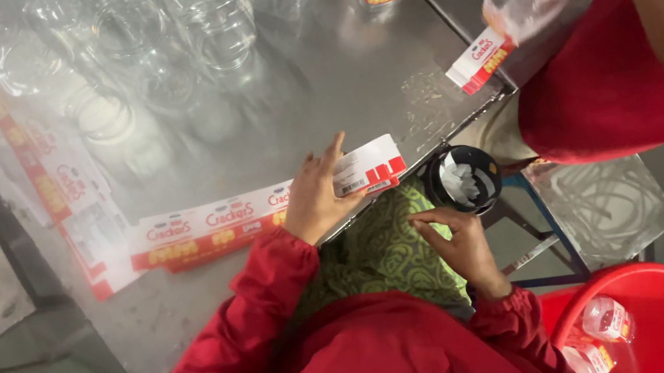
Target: The person applies labels to plastic jars by hand. The person removes a label from a backing sheet, aligns it with a jar, and wraps it around the jar's circumference, then places the labeled jar into a red bin.
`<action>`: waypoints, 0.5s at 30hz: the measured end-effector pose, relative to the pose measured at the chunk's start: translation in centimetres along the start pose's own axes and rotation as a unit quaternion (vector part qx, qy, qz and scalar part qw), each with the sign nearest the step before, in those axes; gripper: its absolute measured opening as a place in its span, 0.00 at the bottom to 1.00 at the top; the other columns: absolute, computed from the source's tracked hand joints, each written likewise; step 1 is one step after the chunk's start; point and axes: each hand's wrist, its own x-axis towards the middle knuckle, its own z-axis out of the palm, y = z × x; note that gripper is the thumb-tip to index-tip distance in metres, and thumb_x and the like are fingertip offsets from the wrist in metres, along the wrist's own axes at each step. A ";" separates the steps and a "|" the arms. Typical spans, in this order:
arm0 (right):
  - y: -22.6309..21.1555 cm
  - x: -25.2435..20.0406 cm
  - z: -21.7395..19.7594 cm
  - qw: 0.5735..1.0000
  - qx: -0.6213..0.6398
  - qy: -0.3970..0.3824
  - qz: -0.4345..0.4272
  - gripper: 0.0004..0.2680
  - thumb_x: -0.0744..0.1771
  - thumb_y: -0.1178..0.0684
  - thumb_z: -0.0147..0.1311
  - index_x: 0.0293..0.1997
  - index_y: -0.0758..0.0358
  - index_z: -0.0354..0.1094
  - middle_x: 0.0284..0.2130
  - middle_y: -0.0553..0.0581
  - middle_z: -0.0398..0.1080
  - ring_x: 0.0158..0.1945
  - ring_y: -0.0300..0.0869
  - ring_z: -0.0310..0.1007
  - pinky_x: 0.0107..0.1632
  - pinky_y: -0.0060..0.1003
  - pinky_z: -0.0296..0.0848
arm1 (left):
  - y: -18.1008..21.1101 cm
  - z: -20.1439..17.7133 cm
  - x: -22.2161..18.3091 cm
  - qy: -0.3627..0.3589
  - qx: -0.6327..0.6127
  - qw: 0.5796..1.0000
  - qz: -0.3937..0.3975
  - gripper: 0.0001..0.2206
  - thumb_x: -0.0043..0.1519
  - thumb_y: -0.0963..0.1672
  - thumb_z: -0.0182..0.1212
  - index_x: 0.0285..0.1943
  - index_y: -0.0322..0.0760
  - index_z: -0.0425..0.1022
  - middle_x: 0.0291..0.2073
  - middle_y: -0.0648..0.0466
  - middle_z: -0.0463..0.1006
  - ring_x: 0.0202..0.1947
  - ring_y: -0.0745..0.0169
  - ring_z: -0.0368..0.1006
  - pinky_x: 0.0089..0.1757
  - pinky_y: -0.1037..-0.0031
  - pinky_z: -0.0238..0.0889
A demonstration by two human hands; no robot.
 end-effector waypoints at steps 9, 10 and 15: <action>-0.3 0.6 3.7 0.978 0.173 -0.073 0.093 0.16 0.65 0.60 0.61 0.60 0.61 0.71 0.45 0.56 0.80 0.46 0.38 0.80 0.50 0.32 0.78 | 4.3 -5.6 1.0 0.036 -0.065 0.997 0.034 0.48 0.51 0.45 0.80 0.80 0.40 0.51 0.54 0.41 0.79 0.51 0.43 0.78 0.51 0.60 0.71; -1.0 1.2 4.6 0.978 0.175 -0.074 0.090 0.16 0.65 0.60 0.61 0.60 0.61 0.71 0.45 0.56 0.80 0.46 0.38 0.80 0.50 0.32 0.78 | 5.0 -6.9 1.2 0.064 -0.088 0.993 0.046 0.49 0.51 0.44 0.81 0.81 0.40 0.51 0.56 0.40 0.79 0.56 0.44 0.78 0.53 0.63 0.72; -6.1 4.1 10.0 0.967 0.183 -0.057 -0.167 0.28 0.63 0.59 0.67 0.71 0.68 0.56 0.58 0.62 0.69 0.61 0.46 0.70 0.62 0.39 0.72 | 9.5 -13.0 2.0 0.128 -0.186 0.974 0.033 0.47 0.54 0.43 0.81 0.81 0.37 0.52 0.58 0.47 0.83 0.53 0.59 0.85 0.55 0.70 0.79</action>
